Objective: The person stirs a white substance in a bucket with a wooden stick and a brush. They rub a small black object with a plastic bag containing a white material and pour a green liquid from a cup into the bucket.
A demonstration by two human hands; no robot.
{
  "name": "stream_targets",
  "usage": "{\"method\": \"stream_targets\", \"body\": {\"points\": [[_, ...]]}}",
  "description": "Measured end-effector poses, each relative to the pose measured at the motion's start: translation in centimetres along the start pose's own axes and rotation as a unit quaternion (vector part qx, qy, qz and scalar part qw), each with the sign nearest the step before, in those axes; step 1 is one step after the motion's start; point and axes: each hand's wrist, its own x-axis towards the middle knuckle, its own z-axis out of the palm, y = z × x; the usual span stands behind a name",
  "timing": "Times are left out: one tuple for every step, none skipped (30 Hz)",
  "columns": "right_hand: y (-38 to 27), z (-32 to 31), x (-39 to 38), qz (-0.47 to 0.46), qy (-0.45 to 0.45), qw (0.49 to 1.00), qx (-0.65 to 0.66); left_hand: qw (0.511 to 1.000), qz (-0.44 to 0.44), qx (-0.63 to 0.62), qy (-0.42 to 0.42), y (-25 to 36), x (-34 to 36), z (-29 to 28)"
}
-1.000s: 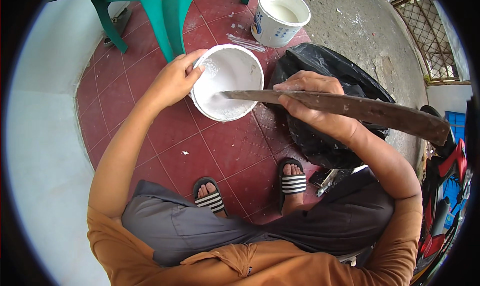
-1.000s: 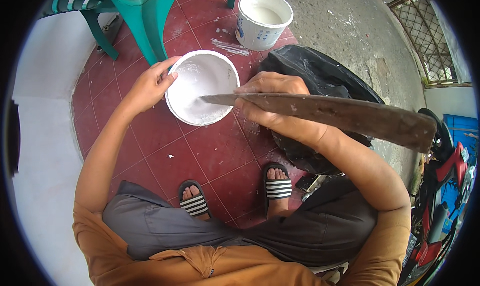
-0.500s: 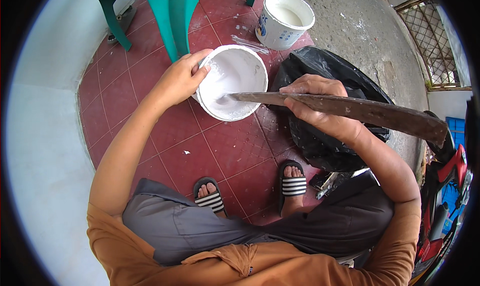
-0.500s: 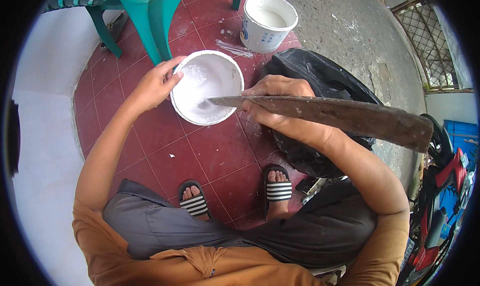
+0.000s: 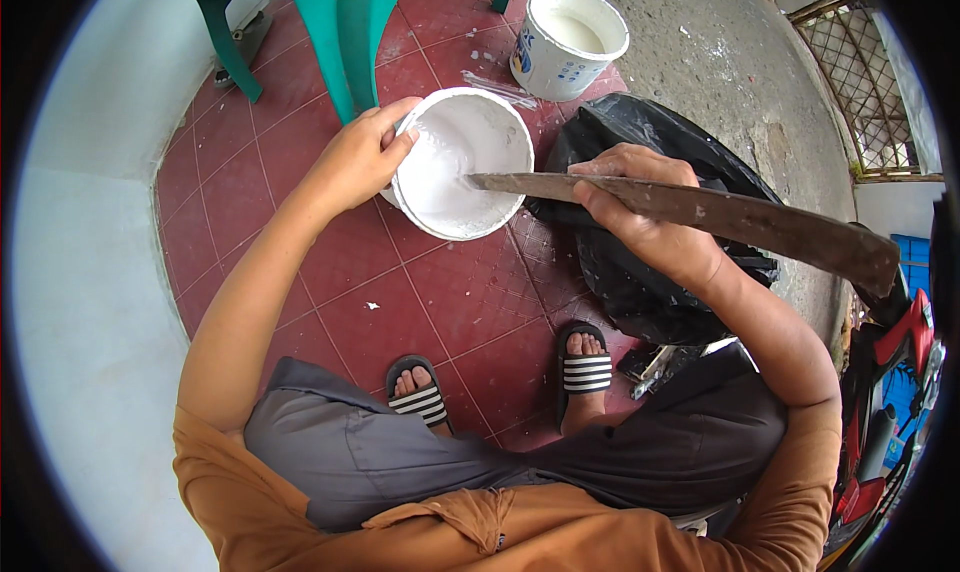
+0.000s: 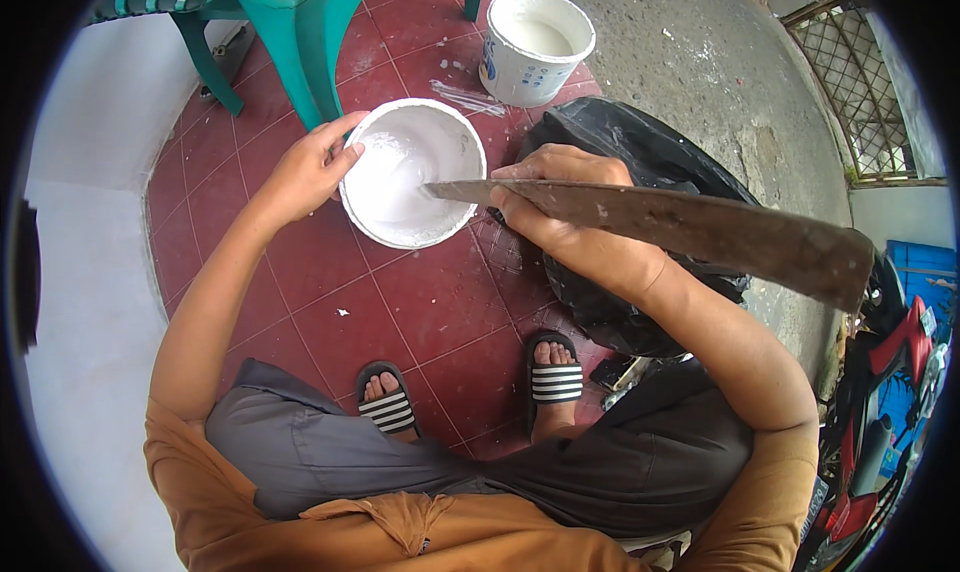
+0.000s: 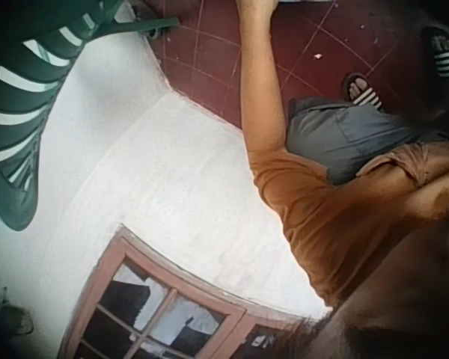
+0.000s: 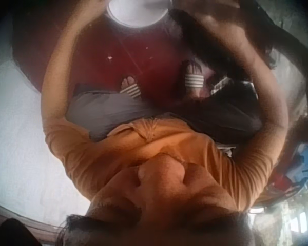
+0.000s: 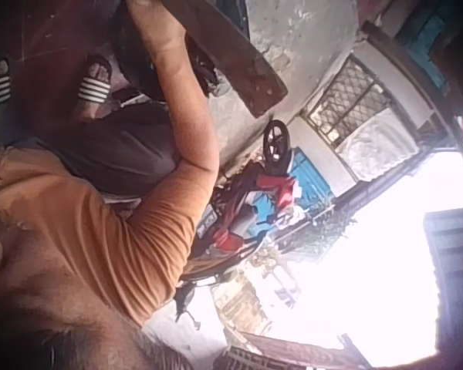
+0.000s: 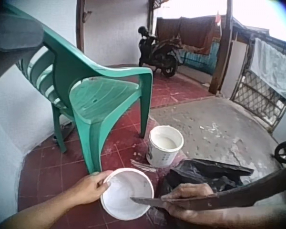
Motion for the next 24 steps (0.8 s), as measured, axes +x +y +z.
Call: {"method": "stream_targets", "body": {"points": [[-0.1, 0.1, -0.2, 0.026, -0.005, 1.000, 0.003, 1.000, 0.002, 0.003, 0.002, -0.1, 0.0, 0.1], [-0.3, 0.1, -0.2, 0.027, -0.004, 1.000, 0.002, 1.000, 0.004, 0.006, 0.005, -0.2, 0.1, 0.1], [-0.5, 0.2, -0.2, 0.081, 0.000, 0.996, 0.032, 1.000, 0.004, 0.006, 0.004, -0.3, 0.1, 0.1], [-0.6, 0.2, -0.3, 0.135, 0.004, 0.989, 0.062, 1.000, 0.007, 0.006, 0.007, -0.4, 0.0, 0.1], [-0.5, 0.2, -0.3, 0.135, 0.005, 0.989, 0.062, 1.000, 0.010, 0.005, 0.010, -0.5, 0.0, 0.1], [-0.3, 0.1, -0.3, 0.175, 0.035, 0.972, 0.151, 1.000, 0.010, 0.006, 0.010, -0.5, 0.0, 0.0], [-0.3, 0.0, -0.1, 0.212, 0.065, 0.945, 0.239, 1.000, -0.003, 0.001, 0.010, -0.4, 0.1, -0.2], [-0.6, -0.5, 0.1, 0.205, 0.069, 0.948, 0.233, 1.000, -0.016, -0.004, 0.010, -0.5, 0.1, -0.3], [-1.0, -0.9, 0.4, 0.204, 0.069, 0.948, 0.233, 1.000, -0.016, -0.003, 0.011, -0.6, 0.2, -0.6], [-1.2, -1.1, 0.6, 0.185, 0.082, 0.954, 0.220, 0.999, -0.029, 0.011, 0.010, -0.9, 0.2, -0.9], [-1.5, -1.4, 0.9, 0.166, 0.095, 0.960, 0.206, 0.999, -0.041, 0.025, 0.009, -1.1, 0.1, -1.1], [-1.8, -1.8, 1.1, 0.164, 0.087, 0.964, 0.190, 0.999, -0.041, 0.026, 0.010, -1.3, 0.1, -1.1], [-2.1, -1.9, 1.3, 0.162, 0.087, 0.964, 0.190, 0.999, -0.051, -0.007, 0.014, -1.5, 0.0, -1.1], [-2.5, -1.8, 1.5, 0.157, 0.097, 0.962, 0.201, 0.997, -0.061, -0.040, 0.018, -1.8, 0.0, -1.0], [-2.9, -1.8, 1.6, 0.151, 0.106, 0.960, 0.212, 0.997, -0.062, -0.040, 0.021, -2.4, -0.1, -0.9], [-3.2, -1.9, 1.6, 0.149, 0.105, 0.960, 0.212, 0.995, -0.070, -0.075, 0.021, -3.1, -0.1, -0.7], [-3.5, -2.0, 1.7, 0.147, 0.101, 0.962, 0.206, 0.991, -0.077, -0.110, 0.022, -3.7, -0.1, -0.5], [-3.7, -2.1, 1.7, 0.146, 0.099, 0.964, 0.200, 0.991, -0.076, -0.109, 0.023, -3.8, -0.2, -0.1], [-4.0, -2.4, 1.8, 0.144, 0.099, 0.964, 0.200, 0.986, -0.088, -0.140, 0.029, -3.7, -0.4, 0.5], [-4.2, -2.6, 1.8, 0.139, 0.096, 0.970, 0.175, 0.980, -0.099, -0.170, 0.035, -3.8, -0.6, 0.9], [-4.5, -2.8, 1.9, 0.133, 0.091, 0.976, 0.149, 0.980, -0.099, -0.170, 0.037, -4.3, -0.7, 1.5], [-4.7, -2.8, 2.0, 0.132, 0.090, 0.976, 0.149, 0.976, -0.106, -0.186, 0.047, -4.7, -0.7, 2.0], [-4.9, -2.9, 2.1, 0.128, 0.090, 0.979, 0.131, 0.971, -0.113, -0.202, 0.057, -5.1, -0.9, 2.3], [-5.0, -3.0, 2.1, 0.126, 0.091, 0.982, 0.110, 0.958, -0.137, -0.248, 0.046, -4.0, -1.2, 2.4]]}}
